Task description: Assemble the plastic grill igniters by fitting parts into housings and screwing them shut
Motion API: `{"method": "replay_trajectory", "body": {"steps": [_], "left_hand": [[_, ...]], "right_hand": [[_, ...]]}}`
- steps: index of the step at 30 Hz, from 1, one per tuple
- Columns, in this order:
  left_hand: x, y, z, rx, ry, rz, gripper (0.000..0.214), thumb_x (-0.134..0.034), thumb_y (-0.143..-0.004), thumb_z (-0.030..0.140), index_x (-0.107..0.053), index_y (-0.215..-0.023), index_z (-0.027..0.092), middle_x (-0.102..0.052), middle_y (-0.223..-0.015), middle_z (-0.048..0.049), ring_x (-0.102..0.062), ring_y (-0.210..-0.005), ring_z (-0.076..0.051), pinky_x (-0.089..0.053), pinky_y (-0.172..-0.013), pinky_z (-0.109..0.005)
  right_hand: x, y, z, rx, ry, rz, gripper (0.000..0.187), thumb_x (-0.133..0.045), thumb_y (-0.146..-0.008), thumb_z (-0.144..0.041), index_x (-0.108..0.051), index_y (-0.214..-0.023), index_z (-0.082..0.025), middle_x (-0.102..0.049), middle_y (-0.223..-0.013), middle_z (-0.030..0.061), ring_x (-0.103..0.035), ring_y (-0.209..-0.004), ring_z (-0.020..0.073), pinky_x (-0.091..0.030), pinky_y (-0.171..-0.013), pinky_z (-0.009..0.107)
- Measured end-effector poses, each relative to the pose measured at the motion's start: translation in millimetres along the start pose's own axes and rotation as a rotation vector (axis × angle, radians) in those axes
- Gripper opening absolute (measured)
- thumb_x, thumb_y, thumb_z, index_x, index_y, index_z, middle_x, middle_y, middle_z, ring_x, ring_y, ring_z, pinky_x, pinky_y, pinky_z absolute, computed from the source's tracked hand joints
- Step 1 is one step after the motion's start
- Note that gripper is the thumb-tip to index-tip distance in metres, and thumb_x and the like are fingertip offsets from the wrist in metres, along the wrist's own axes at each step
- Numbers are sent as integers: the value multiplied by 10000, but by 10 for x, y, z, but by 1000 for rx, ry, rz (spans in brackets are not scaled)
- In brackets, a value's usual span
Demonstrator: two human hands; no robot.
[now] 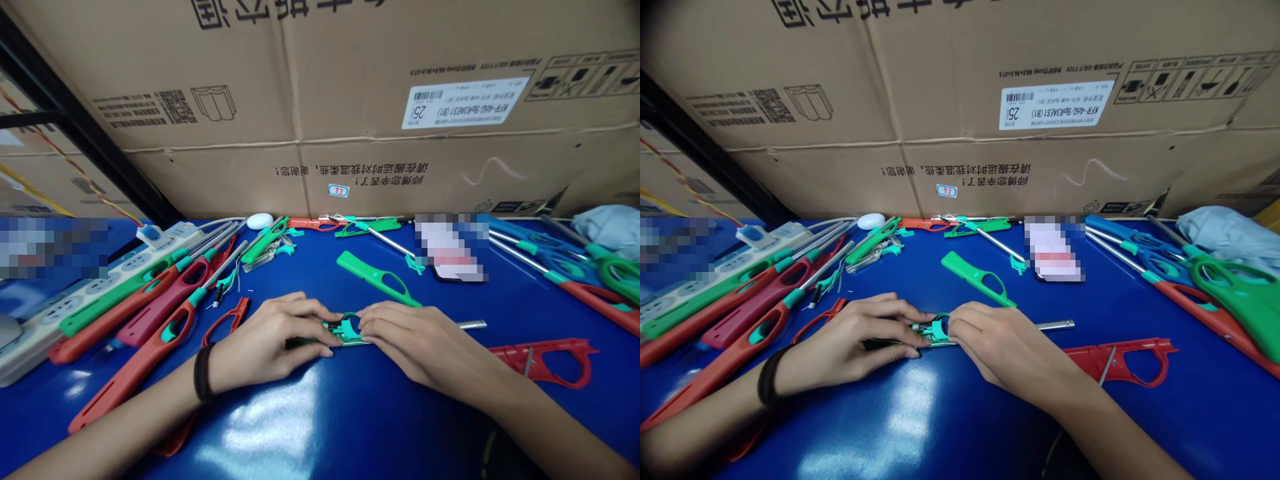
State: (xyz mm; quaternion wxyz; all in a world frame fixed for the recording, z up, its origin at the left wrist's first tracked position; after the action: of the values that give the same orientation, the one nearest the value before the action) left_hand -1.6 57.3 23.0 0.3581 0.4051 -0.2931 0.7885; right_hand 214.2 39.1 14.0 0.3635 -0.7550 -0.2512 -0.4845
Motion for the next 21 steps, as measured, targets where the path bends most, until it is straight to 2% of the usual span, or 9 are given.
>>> {"method": "replay_trajectory", "body": {"steps": [7,12,15,21], "left_hand": [[-7,3,2,-10,-17,47,184,-584,-886,221,-693,-1033,245,-621,-1140,-45,-591,-965,-152,-449,-865,-275],[-17,2,-6,-23,-16,64,178,-591,-884,241,-696,-1027,242,-617,-1132,-49,-594,-930,-145,-463,-851,-267],[-15,-1,0,-19,-25,65,175,-586,-885,244,-700,-1017,240,-622,-1116,-55,-597,-930,-152,-472,-846,-273],[-10,-4,15,-2,-24,59,175,-581,-882,222,-704,-1005,236,-617,-1098,-57,-599,-940,-154,-488,-844,-269]], "right_hand": [[50,-50,-12,-184,-71,-18,102,-526,-894,-190,-615,-943,-190,-657,-932,29,-599,-898,171,-494,-760,296],[-6,-56,-16,-106,37,23,148,-491,-914,-187,-628,-862,-166,-645,-856,38,-588,-810,181,-488,-749,334],[-28,-48,-21,-49,133,62,173,-469,-917,-171,-622,-839,-153,-638,-827,46,-585,-766,194,-485,-672,334],[10,-33,-24,-36,199,74,221,-422,-937,-179,-611,-826,-154,-629,-807,50,-575,-738,192,-451,-589,304]]}}
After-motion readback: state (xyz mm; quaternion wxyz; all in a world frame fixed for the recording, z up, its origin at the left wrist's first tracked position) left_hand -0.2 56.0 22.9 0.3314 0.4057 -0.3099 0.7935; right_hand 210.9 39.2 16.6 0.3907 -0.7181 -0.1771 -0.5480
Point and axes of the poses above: each hand's wrist, its own y-axis away from the middle knuckle, its own x-axis out of the back of the hand, z = x × y, the point moved 2 cm from there along -y, towards the middle knuckle
